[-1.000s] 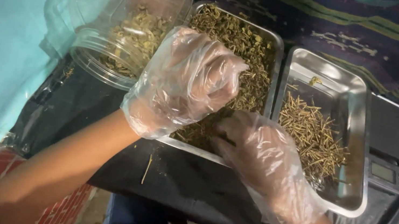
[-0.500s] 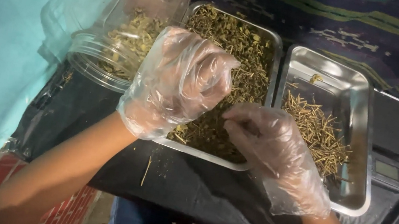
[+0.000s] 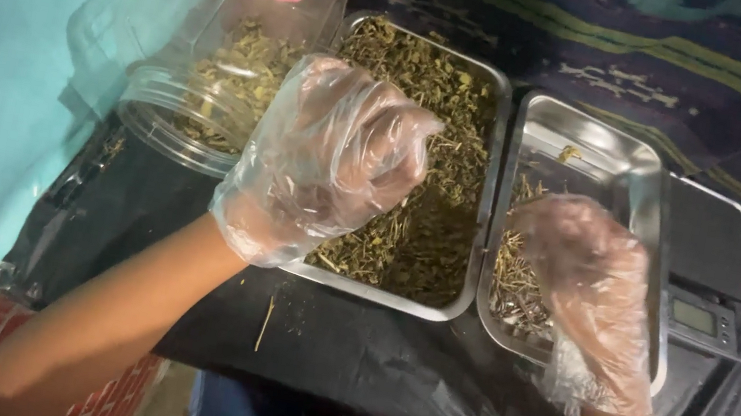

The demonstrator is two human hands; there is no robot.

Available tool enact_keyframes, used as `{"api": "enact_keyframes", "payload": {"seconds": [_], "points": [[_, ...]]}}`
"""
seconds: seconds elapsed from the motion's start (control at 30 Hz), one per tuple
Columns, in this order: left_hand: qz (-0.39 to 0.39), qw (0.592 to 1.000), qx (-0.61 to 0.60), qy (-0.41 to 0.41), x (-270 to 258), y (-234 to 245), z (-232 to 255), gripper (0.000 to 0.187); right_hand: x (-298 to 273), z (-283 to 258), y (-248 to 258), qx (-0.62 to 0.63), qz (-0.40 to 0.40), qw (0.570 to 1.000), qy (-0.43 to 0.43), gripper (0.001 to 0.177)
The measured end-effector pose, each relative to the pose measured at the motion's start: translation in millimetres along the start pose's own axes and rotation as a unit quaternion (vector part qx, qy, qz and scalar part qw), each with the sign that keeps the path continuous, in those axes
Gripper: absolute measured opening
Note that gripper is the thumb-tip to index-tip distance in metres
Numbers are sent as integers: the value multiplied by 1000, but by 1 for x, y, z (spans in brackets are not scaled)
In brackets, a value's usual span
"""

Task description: Sorting dried tea leaves by hand to remove stems and debris, placing them into separate metal trays.

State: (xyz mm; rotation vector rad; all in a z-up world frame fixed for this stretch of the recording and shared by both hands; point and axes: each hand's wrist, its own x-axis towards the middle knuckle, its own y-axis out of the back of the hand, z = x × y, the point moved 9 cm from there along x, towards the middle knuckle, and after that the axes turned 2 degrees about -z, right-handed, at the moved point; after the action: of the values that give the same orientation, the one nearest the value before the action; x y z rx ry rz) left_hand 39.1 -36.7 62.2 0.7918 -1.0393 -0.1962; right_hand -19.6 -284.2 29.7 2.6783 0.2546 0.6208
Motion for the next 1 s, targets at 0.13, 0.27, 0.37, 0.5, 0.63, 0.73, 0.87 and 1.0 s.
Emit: {"api": "enact_keyframes", "payload": {"seconds": [0.13,0.27,0.37,0.5,0.63,0.73,0.87,1.0], "points": [[71,971,217,-72,-6,11,16,28,2,-9,23,-236,71,969,-7,48],[-5,994,109,7,-3,3,6,19,17,-44,-9,-393,42,919,21,11],[111,972,192,-79,-5,18,19,19,30,-43,-41,-316,-74,945,-40,26],[121,970,191,-93,-5,22,23,16,25,14,-51,-398,-208,867,-215,74],[109,971,196,-82,-3,21,23,12,20,26,-103,-697,-337,625,100,115],[112,972,184,-89,-2,20,23,10,47,-9,-124,-661,-319,676,70,102],[151,974,146,-88,-3,26,25,11,71,-28,-122,-420,-284,849,-151,123],[136,981,101,-99,-2,23,20,13,90,0,-104,-421,-277,853,-139,55]]}}
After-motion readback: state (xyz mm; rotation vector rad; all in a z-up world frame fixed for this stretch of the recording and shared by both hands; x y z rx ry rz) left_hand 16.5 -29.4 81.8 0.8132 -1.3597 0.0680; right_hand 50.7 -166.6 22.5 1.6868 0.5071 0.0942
